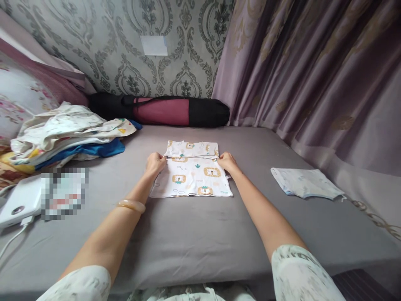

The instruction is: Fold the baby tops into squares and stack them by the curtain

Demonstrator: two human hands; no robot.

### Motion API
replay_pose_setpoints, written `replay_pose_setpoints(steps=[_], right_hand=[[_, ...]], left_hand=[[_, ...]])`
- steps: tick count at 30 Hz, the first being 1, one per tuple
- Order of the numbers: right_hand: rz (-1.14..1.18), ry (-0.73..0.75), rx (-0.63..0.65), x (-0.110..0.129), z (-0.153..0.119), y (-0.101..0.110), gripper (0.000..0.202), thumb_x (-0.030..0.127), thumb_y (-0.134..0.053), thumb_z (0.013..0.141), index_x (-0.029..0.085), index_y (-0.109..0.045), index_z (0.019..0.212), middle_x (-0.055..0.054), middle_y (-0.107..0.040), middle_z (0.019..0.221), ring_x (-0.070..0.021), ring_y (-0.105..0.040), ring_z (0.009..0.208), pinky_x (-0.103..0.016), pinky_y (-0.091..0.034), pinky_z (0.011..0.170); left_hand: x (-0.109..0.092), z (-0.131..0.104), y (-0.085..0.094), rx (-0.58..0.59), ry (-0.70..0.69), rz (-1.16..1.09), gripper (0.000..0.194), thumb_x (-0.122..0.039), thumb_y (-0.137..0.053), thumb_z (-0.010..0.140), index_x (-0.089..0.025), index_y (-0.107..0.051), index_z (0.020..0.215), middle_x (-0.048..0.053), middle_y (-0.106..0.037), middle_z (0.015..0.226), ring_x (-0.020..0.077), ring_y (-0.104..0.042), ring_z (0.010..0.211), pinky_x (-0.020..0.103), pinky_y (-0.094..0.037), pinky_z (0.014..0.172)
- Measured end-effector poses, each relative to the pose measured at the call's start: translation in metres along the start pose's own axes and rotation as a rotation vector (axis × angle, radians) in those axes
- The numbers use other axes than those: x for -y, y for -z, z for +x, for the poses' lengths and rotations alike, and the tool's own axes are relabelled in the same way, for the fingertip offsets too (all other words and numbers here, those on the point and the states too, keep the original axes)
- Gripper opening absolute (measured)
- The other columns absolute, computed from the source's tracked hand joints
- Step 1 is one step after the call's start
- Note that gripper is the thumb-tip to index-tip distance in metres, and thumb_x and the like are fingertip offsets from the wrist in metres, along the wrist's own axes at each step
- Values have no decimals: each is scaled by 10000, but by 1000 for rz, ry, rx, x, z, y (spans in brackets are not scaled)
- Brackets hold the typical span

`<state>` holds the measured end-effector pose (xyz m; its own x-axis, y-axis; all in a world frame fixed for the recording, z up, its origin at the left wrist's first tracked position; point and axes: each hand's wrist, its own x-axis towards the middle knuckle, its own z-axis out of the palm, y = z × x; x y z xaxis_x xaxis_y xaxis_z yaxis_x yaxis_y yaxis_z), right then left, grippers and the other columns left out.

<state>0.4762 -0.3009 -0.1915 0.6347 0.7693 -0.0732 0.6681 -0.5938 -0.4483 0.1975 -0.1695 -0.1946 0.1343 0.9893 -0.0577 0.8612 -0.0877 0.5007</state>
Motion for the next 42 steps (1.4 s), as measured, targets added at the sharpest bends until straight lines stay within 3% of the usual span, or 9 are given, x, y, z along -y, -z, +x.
replay_pose_setpoints(steps=[4,9,17,25,29,31,34,37,42], right_hand=[[0,-27,83,2,3,1,215,255,-685,727,195,-754,922,-89,-748,955,-224,-688,924,-230,-442,665],[-55,-16,14,6,-6,5,268,322,-613,818,184,-701,1030,-138,-712,1104,-268,-663,1029,-275,-458,732],[-316,188,-70,1,-31,1,317,202,-328,989,163,-517,1240,-172,-659,1165,-287,-636,1072,-386,-431,879],[-359,278,-59,-17,-44,17,301,227,-353,997,193,-554,1218,-143,-601,1222,-264,-601,1077,-350,-436,855],[-253,550,8,-24,-74,29,262,214,-405,982,212,-627,1120,-95,-627,1142,-215,-566,1093,-291,-420,881],[-176,683,142,-28,-92,34,215,232,-448,970,224,-658,1016,-61,-647,1063,-193,-575,1043,-272,-423,866],[-107,771,279,-33,-113,38,140,280,-532,941,232,-663,938,-43,-648,998,-187,-582,988,-277,-434,847],[-75,792,325,-40,-122,43,112,306,-586,917,232,-665,946,-55,-645,1030,-197,-578,1000,-299,-444,868],[-94,860,315,-48,-125,46,157,288,-526,958,233,-670,987,-75,-640,1121,-203,-582,1043,-321,-451,909]], left_hand=[[0,-1,-1,-42,-9,-44,232,-339,-479,883,-198,-587,1032,127,-694,1054,268,-631,1026,335,-482,790],[2,-3,-6,-38,-102,14,343,-320,-423,912,-197,-477,1228,138,-678,1089,280,-627,1039,355,-474,817],[13,-6,-8,-56,-384,315,388,-252,-320,950,-144,-435,1304,190,-594,1177,294,-576,1111,364,-458,881],[38,-7,10,-37,-524,326,438,-328,-390,930,-139,-472,1316,186,-551,1187,298,-543,1135,398,-428,971],[40,-32,33,188,-751,196,380,-503,-461,889,-224,-628,1086,107,-600,1115,252,-582,1017,351,-455,919],[34,-49,46,425,-769,148,382,-561,-477,873,-240,-668,953,72,-641,1010,216,-603,896,301,-469,815],[28,-69,59,630,-731,128,369,-589,-558,817,-248,-684,881,48,-665,948,197,-605,829,271,-452,726],[33,-75,64,714,-724,116,339,-559,-641,760,-259,-684,912,44,-668,942,200,-611,825,270,-450,704],[43,-75,65,728,-777,119,233,-420,-550,848,-275,-696,957,41,-671,1007,180,-626,847,258,-460,730]])
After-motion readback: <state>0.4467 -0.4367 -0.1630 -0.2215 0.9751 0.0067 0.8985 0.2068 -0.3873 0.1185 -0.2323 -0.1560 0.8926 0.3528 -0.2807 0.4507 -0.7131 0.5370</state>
